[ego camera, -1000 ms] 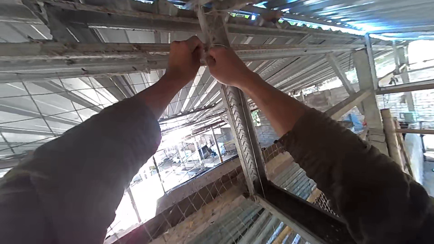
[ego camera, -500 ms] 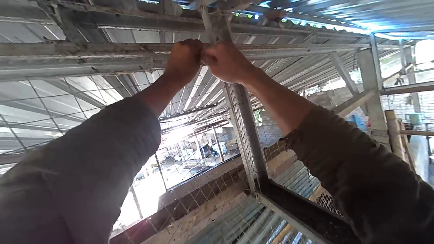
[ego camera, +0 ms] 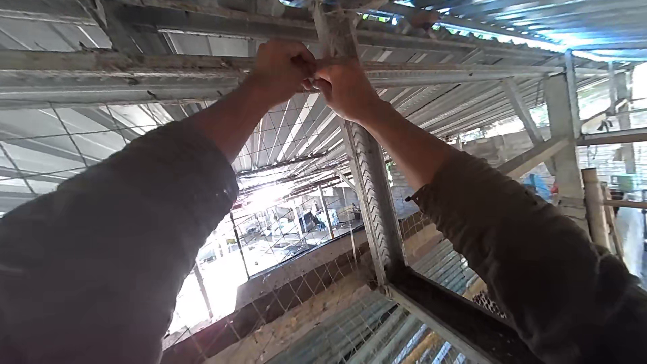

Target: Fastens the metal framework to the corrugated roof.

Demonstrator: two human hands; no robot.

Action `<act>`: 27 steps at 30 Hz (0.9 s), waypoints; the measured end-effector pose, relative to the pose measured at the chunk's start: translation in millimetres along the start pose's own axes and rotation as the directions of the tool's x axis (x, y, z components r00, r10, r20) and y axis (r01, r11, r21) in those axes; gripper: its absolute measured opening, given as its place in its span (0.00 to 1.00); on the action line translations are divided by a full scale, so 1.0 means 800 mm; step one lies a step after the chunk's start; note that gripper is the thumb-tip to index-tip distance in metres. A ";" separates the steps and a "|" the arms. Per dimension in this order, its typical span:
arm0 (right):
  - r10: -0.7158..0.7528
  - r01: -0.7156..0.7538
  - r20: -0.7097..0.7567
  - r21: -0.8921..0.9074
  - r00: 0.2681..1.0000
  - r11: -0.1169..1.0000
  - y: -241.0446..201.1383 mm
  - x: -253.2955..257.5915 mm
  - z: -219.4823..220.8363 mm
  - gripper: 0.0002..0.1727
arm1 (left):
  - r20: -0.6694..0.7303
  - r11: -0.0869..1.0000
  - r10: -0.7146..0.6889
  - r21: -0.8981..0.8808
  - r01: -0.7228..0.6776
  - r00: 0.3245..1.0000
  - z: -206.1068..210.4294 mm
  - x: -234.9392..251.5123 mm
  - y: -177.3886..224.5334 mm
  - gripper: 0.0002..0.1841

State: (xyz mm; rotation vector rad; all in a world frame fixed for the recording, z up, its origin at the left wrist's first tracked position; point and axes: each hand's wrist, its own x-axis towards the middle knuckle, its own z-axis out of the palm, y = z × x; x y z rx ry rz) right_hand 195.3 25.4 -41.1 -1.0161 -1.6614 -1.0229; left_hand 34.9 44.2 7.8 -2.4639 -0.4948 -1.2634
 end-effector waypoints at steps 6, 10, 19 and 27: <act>-0.067 0.065 0.019 0.087 0.998 0.994 0.009 0.006 -0.009 0.17 | -0.006 0.994 -0.064 0.091 0.064 0.998 -0.012 -0.003 0.008 0.06; -0.025 0.031 -0.040 0.159 0.999 0.987 0.004 0.022 -0.018 0.20 | -0.032 0.980 0.041 0.198 -0.034 0.999 -0.014 -0.007 -0.002 0.08; -0.006 0.007 0.235 -0.003 0.972 1.000 -0.001 0.050 -0.034 0.16 | 0.000 0.764 0.402 0.551 -0.336 0.915 0.014 -0.005 -0.027 0.13; 0.355 -0.433 0.404 0.120 0.843 0.893 -0.032 0.081 -0.065 0.21 | 0.044 0.450 0.697 0.750 -0.484 0.716 0.024 0.000 -0.049 0.10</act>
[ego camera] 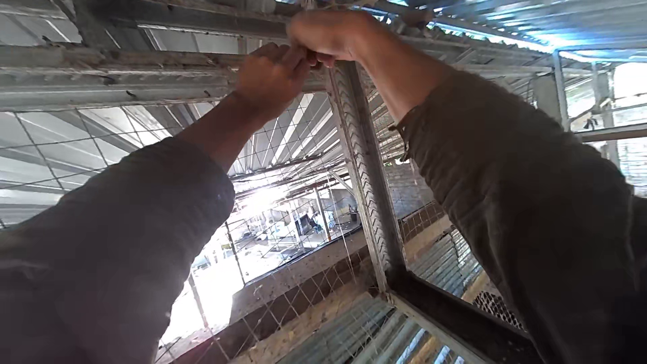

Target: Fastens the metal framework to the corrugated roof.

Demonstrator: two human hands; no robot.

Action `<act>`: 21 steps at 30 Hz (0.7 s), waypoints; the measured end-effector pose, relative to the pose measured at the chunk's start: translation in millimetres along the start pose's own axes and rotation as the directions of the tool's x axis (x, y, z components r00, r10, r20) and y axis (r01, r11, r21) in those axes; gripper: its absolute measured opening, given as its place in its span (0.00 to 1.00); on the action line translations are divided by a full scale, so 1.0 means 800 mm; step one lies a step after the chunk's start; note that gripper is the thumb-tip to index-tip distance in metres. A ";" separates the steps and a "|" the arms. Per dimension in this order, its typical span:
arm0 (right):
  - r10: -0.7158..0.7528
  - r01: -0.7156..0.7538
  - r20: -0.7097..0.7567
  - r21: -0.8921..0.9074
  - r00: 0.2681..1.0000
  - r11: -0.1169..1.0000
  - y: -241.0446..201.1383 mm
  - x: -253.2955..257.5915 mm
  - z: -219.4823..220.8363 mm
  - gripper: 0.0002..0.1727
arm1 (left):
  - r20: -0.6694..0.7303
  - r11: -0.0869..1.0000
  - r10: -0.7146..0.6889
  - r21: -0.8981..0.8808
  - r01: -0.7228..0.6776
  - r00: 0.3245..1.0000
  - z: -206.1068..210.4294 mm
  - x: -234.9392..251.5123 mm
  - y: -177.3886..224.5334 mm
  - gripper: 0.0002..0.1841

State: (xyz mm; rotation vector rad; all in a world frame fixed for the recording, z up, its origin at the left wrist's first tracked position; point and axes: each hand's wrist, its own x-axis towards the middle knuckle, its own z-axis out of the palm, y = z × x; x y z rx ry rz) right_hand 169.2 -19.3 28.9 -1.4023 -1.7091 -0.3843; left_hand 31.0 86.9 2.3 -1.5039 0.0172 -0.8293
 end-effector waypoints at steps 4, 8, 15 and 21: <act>0.233 -0.230 0.000 0.155 0.972 0.961 -0.014 0.025 -0.005 0.14 | -0.025 0.994 0.089 0.070 -0.087 0.996 0.000 -0.002 0.003 0.09; 0.291 -0.280 -0.016 0.221 0.957 0.934 -0.020 0.025 0.002 0.13 | -0.014 0.990 0.119 0.076 -0.118 0.993 -0.005 -0.004 0.006 0.08; 0.339 -0.340 0.054 0.268 0.939 0.901 -0.017 0.029 0.003 0.12 | -0.042 0.987 0.142 0.085 -0.138 0.989 -0.002 -0.005 0.011 0.07; 0.277 -0.266 -0.022 0.209 0.961 0.941 -0.021 0.021 0.005 0.13 | -0.038 0.989 0.108 0.103 -0.104 0.993 -0.003 -0.002 0.014 0.07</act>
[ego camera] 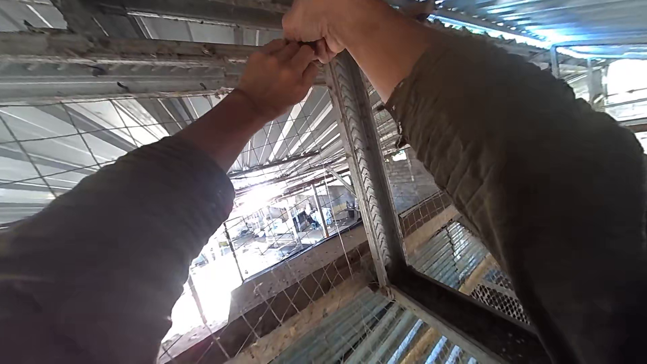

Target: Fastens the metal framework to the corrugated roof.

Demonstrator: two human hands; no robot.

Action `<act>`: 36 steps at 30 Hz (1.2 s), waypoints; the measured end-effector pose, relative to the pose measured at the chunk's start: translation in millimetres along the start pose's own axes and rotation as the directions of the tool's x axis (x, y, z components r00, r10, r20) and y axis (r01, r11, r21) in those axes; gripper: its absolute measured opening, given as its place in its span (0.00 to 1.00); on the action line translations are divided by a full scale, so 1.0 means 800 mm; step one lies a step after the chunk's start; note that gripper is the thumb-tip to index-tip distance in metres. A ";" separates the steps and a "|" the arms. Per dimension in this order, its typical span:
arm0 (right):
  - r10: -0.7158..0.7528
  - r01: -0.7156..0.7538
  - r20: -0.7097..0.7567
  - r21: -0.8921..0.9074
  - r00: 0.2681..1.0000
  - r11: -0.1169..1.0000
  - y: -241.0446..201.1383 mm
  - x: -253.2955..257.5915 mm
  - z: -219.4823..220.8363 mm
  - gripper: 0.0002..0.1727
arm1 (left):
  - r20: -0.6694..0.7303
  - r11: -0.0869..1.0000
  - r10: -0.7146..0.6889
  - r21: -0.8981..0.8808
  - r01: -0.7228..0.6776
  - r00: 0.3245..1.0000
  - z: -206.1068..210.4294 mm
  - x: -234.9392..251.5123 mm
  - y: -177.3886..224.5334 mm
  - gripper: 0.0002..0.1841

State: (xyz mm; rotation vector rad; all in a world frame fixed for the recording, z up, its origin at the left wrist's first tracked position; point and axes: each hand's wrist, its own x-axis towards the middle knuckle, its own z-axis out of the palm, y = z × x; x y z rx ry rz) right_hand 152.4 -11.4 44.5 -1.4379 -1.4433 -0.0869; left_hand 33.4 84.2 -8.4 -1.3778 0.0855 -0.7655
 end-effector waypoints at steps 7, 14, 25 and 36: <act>-0.189 0.194 -0.060 0.090 0.980 0.977 0.023 -0.001 -0.005 0.09 | 0.301 0.732 -0.567 -0.243 0.637 0.767 -0.026 0.019 0.010 0.14; -0.300 0.298 -0.075 -0.042 0.951 0.954 0.024 -0.016 -0.001 0.12 | 0.482 0.246 -0.703 -0.525 0.815 0.523 -0.034 0.030 -0.001 0.10; -0.413 0.399 -0.103 -0.132 0.905 0.907 0.032 -0.017 -0.002 0.13 | 0.600 -0.214 -0.736 -0.647 0.732 0.315 -0.029 0.042 -0.002 0.10; -0.152 0.154 -0.028 0.264 0.988 0.952 0.079 -0.047 0.030 0.17 | 0.625 -0.066 -0.719 -0.496 0.866 0.303 -0.009 0.071 -0.012 0.08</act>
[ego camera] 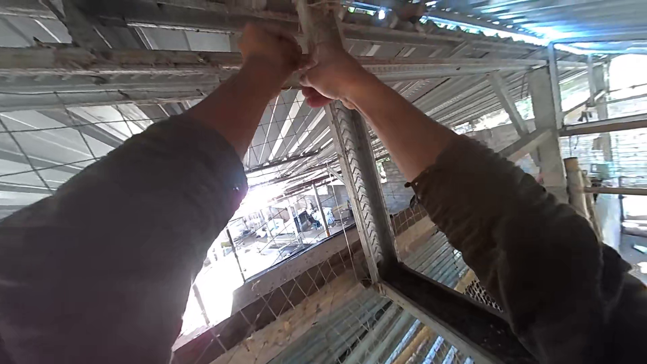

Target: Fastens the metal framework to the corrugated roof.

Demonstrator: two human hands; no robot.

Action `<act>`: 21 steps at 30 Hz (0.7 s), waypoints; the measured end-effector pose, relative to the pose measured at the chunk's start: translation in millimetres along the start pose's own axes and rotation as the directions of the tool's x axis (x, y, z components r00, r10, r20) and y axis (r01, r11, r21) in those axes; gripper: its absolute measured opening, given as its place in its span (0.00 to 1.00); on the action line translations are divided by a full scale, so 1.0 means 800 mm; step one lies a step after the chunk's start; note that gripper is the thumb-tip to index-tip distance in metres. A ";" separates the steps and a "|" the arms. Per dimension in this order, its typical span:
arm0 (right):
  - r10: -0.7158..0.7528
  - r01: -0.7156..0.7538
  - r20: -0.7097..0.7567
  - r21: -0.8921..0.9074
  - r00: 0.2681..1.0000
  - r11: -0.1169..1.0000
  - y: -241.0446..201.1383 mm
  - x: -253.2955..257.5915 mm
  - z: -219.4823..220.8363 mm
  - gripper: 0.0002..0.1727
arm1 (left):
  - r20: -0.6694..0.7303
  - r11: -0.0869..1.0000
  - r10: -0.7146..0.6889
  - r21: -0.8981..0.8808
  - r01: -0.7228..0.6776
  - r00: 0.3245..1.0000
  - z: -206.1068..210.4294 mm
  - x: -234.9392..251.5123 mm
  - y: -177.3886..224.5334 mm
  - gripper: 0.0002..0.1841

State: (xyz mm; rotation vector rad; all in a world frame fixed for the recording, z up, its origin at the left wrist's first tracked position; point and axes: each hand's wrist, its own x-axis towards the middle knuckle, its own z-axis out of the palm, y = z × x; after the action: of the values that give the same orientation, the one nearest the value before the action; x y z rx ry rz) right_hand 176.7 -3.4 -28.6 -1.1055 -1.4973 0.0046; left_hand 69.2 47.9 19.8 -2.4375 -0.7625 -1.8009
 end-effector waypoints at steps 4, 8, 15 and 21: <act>0.060 -0.058 -0.059 0.047 0.996 0.997 -0.002 -0.002 -0.011 0.09 | 0.076 0.994 -0.013 0.105 0.005 0.997 -0.002 0.005 0.015 0.09; -0.100 0.051 -0.134 -0.323 0.986 0.945 -0.004 0.006 -0.026 0.14 | 0.148 0.935 0.018 0.347 -0.069 0.989 -0.008 0.012 0.033 0.12; -0.293 0.215 -0.103 -0.463 0.950 0.860 0.006 0.032 -0.024 0.20 | 0.296 0.627 0.063 0.731 -0.269 0.953 -0.020 0.023 0.053 0.17; -0.130 -0.008 -0.202 -0.565 0.971 0.825 -0.008 0.017 0.000 0.30 | 0.279 0.647 0.011 0.730 -0.219 0.960 -0.027 0.030 0.036 0.21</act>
State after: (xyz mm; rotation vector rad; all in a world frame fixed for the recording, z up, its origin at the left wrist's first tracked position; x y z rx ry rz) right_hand 175.4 1.6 -14.1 -1.4666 -1.3487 -0.6347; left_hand 66.5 25.3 56.6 -2.0475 -1.0672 -0.8294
